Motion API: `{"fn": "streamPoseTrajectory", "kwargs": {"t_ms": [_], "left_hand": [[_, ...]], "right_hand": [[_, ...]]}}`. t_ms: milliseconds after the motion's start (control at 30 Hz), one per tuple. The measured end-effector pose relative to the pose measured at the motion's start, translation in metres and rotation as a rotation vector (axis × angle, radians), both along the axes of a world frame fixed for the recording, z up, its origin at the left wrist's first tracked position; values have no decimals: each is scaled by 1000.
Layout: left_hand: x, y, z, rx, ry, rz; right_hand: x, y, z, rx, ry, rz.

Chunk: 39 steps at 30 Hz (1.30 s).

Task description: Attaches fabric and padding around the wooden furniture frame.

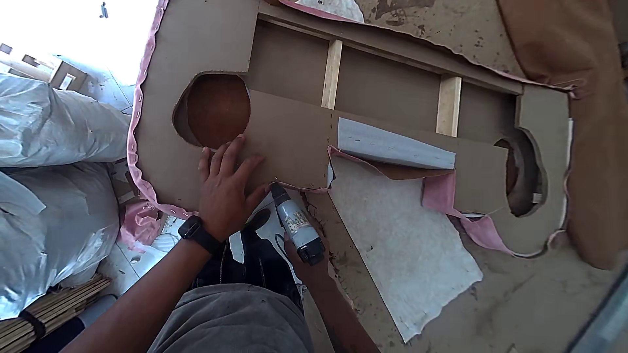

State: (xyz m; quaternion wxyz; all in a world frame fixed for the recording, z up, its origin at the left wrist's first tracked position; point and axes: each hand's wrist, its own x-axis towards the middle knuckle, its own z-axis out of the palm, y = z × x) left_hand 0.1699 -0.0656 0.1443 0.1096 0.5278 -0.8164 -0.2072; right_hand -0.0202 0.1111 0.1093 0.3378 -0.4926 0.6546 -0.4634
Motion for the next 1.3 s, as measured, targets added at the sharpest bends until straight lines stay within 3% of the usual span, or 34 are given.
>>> {"fn": "streamPoseTrajectory", "kwargs": {"t_ms": [233, 800, 867, 1033, 1300], "left_hand": [[0, 0, 1, 13, 11, 4], [8, -5, 1, 36, 48, -8], [16, -6, 7, 54, 82, -25], [41, 5, 22, 33, 107, -35], [29, 29, 1, -14, -40, 30]], "right_hand": [[1, 0, 0, 36, -18, -21], [8, -24, 46, 244, 137, -5], [7, -36, 57, 294, 86, -21], [-15, -20, 92, 154, -112, -85], [-39, 1, 87, 277, -50, 160]]}}
